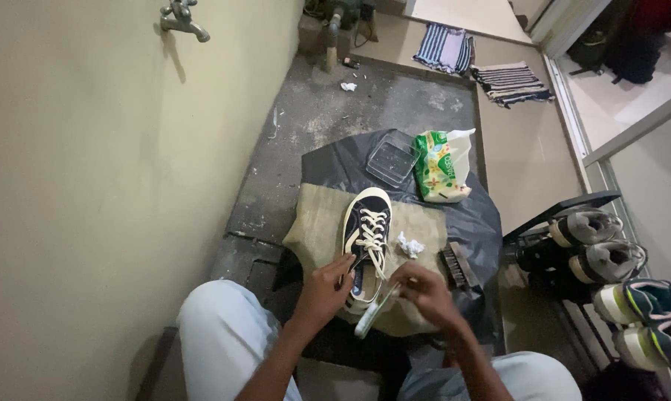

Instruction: The person scrubs a black and white sneaker with a green toothbrush, focusing on the white rubber sole and the upper fabric. The person rotates the shoe to clean different areas, including the toe cap and sides, while seated on the floor.

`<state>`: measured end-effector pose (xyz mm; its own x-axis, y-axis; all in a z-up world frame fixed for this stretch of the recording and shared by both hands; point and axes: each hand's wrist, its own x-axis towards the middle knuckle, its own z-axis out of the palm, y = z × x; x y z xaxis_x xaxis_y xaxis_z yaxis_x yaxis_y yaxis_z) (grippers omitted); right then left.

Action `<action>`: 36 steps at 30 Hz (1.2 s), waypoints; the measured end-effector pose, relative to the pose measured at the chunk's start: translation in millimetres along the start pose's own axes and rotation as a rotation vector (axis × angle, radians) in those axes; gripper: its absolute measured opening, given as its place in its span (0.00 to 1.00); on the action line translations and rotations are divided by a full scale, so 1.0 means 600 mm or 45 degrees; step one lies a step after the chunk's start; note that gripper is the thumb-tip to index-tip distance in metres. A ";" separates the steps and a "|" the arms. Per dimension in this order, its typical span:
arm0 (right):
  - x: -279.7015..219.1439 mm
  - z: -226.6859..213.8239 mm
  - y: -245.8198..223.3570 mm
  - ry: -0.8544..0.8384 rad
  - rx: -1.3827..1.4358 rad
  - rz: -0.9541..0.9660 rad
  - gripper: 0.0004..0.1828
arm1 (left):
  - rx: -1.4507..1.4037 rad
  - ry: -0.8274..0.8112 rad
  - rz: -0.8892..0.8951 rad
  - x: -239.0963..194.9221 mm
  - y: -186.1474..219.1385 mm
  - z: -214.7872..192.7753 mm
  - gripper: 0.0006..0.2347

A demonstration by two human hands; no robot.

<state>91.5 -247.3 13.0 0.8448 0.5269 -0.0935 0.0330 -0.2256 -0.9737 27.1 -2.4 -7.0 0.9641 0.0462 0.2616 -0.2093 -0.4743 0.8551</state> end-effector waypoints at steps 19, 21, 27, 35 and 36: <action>-0.002 -0.055 -0.013 0.312 -0.349 -0.131 0.07 | -0.108 -0.015 -0.028 -0.005 -0.008 0.004 0.18; 0.000 -0.051 0.007 0.279 -0.275 -0.019 0.07 | -0.108 -0.025 -0.098 -0.003 -0.013 0.007 0.18; -0.009 0.014 -0.028 0.032 -0.271 -0.143 0.11 | -0.072 0.002 -0.068 -0.004 -0.010 0.007 0.18; -0.002 -0.038 -0.001 0.298 -0.212 -0.031 0.11 | -0.051 -0.010 -0.022 -0.003 -0.010 0.005 0.18; -0.004 -0.024 0.005 0.216 -0.153 -0.024 0.14 | -0.051 -0.053 -0.087 -0.002 -0.007 0.003 0.19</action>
